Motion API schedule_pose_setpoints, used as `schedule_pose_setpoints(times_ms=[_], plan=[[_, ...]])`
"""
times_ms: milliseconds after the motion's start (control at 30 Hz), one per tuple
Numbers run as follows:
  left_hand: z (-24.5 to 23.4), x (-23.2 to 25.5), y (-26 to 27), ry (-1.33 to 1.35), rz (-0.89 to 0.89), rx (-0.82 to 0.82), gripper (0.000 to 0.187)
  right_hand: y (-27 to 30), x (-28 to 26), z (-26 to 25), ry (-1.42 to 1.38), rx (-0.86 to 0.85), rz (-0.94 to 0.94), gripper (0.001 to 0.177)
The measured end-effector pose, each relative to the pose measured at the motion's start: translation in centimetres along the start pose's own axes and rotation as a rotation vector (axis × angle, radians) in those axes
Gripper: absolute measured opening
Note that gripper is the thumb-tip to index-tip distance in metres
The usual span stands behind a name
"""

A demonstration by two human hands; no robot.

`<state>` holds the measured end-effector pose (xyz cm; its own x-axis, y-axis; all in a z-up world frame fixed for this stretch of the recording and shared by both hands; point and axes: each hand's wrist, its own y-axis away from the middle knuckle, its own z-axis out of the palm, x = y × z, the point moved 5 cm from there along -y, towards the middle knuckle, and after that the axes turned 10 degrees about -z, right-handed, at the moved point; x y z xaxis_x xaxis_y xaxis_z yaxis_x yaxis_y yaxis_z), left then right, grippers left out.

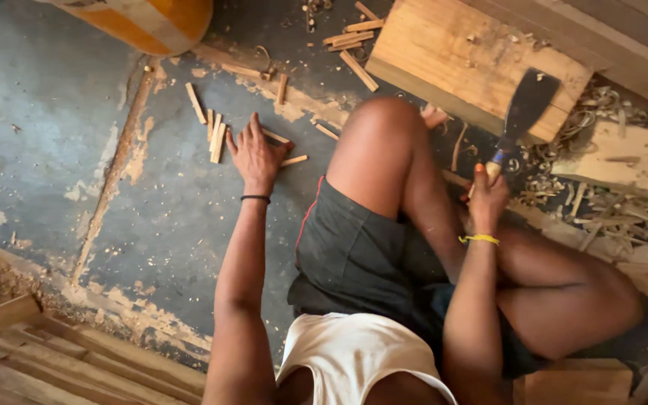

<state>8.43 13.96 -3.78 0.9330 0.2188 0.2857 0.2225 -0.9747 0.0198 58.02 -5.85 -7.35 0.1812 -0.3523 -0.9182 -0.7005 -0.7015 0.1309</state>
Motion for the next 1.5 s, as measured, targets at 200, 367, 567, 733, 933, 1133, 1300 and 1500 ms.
schedule_pose_setpoints(times_ms=[200,367,567,733,933,1133,1300,1500], plan=[[-0.7,-1.0,-0.6,0.361,-0.027,-0.010,0.100,0.1,-0.4,-0.1,0.068,-0.037,-0.041,0.037],[-9.2,8.9,-2.0,0.690,0.275,-0.144,0.086,1.2,-0.6,-0.8,-0.261,0.090,0.035,0.025],[-13.9,29.0,0.8,0.622,0.738,-0.375,0.081,2.1,-1.0,-2.7,-0.648,0.275,0.148,0.013],[-6.9,43.6,5.5,0.534,1.262,-0.403,0.085,2.4,-2.2,-3.8,-0.660,0.434,0.111,0.015],[5.8,50.2,6.1,0.288,1.260,-0.417,0.086,2.5,-3.0,-4.7,-0.536,0.423,0.141,0.021],[9.3,49.9,5.4,0.266,1.294,-0.308,0.075,2.7,-2.6,-4.5,-0.457,0.352,0.229,0.023],[9.2,49.3,5.5,0.190,1.305,-0.283,0.067,3.0,-3.2,-4.1,-0.447,0.289,0.189,0.023],[8.2,49.3,6.7,0.097,1.236,-0.282,0.072,3.3,-3.7,-4.0,-0.383,0.225,0.158,0.022]])
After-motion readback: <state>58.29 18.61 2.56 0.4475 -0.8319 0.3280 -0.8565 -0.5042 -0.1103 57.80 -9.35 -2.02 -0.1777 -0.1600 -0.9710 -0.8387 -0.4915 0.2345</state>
